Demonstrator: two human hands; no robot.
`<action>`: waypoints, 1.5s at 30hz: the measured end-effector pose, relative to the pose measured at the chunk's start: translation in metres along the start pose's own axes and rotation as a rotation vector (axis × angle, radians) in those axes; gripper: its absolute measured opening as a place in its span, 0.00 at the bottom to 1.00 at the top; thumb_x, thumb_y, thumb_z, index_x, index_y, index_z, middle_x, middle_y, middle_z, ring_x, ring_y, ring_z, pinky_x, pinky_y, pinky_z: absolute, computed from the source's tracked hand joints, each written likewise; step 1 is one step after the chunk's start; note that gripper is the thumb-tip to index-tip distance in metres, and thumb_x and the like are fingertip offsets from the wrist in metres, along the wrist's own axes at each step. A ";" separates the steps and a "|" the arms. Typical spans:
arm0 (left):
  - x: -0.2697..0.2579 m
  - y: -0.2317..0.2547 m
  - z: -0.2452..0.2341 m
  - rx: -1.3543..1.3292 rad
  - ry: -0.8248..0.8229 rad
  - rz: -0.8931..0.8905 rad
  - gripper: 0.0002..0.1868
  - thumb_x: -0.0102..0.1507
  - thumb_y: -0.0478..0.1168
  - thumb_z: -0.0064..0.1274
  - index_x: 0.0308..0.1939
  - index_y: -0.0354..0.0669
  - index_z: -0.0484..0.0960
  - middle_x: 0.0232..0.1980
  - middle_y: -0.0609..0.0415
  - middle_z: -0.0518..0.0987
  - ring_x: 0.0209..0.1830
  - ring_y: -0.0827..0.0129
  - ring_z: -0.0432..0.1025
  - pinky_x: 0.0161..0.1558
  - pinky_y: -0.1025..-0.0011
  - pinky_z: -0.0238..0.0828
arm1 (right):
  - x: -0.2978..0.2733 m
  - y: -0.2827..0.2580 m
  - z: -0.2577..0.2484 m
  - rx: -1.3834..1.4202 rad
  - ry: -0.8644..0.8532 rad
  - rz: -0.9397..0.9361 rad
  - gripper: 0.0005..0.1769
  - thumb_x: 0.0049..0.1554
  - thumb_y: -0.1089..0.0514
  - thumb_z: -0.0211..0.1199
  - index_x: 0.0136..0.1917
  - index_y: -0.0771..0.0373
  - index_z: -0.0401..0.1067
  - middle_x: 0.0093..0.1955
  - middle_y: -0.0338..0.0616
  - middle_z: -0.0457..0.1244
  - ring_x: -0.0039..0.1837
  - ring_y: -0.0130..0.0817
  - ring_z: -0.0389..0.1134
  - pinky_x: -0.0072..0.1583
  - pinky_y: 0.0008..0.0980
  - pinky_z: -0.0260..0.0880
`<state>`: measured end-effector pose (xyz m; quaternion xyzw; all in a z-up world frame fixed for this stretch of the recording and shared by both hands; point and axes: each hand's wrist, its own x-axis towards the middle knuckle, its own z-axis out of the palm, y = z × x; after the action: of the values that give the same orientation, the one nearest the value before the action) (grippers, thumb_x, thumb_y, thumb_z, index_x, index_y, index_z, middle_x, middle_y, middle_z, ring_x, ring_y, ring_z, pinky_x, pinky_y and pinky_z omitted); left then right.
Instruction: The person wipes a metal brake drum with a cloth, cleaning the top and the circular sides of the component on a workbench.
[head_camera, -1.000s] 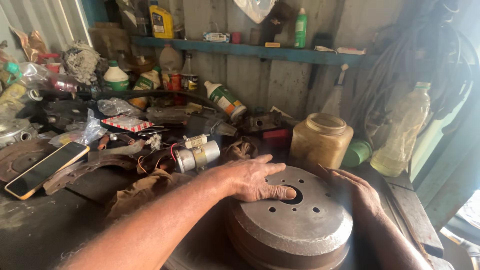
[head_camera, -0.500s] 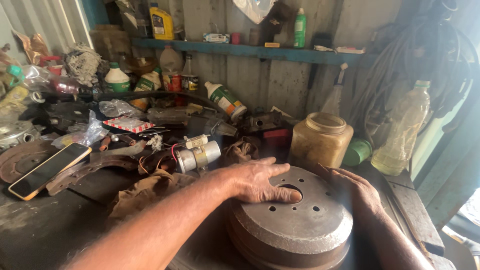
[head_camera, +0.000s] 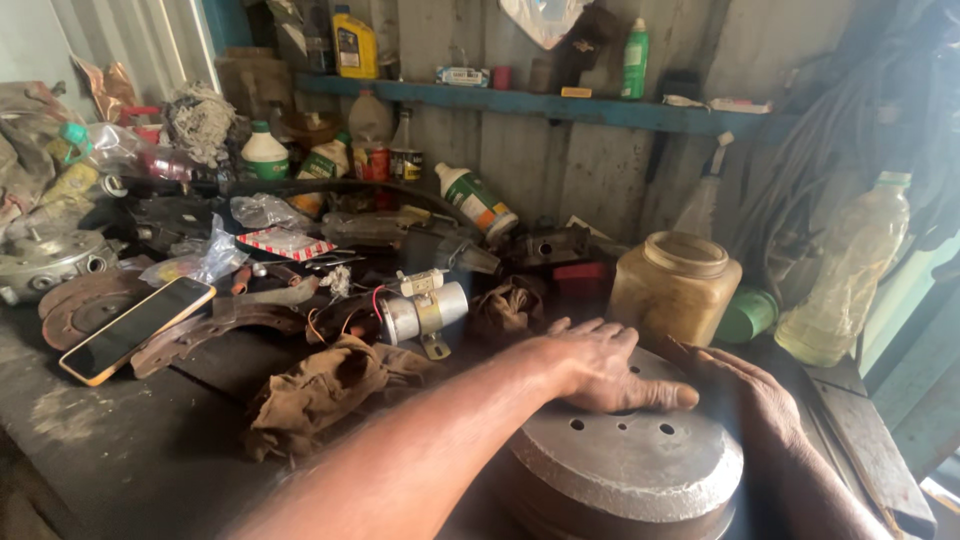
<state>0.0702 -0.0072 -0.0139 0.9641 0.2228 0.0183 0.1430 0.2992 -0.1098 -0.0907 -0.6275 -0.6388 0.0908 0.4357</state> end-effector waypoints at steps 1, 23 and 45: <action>0.005 0.000 -0.002 0.003 -0.013 -0.027 0.79 0.41 0.92 0.27 0.78 0.30 0.53 0.81 0.32 0.52 0.82 0.43 0.45 0.76 0.38 0.34 | -0.001 -0.004 0.001 0.249 0.066 0.218 0.25 0.64 0.52 0.50 0.71 0.63 0.71 0.65 0.46 0.69 0.61 0.29 0.71 0.62 0.29 0.70; -0.111 0.059 0.038 0.118 0.068 0.259 0.67 0.56 0.86 0.23 0.81 0.36 0.41 0.84 0.34 0.40 0.84 0.44 0.34 0.75 0.46 0.25 | -0.010 -0.014 0.001 0.333 0.172 0.344 0.26 0.60 0.50 0.59 0.68 0.62 0.73 0.61 0.43 0.71 0.58 0.30 0.72 0.60 0.29 0.71; -0.049 -0.094 0.016 -0.653 0.142 -0.219 0.46 0.66 0.63 0.43 0.78 0.35 0.51 0.82 0.43 0.53 0.81 0.59 0.52 0.75 0.66 0.49 | -0.015 -0.053 0.001 0.632 0.240 0.610 0.27 0.60 0.51 0.60 0.70 0.63 0.73 0.61 0.49 0.70 0.57 0.34 0.71 0.59 0.33 0.70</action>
<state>-0.0125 0.0477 -0.0541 0.8342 0.3164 0.1400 0.4293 0.2573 -0.1332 -0.0629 -0.6293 -0.3105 0.3322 0.6302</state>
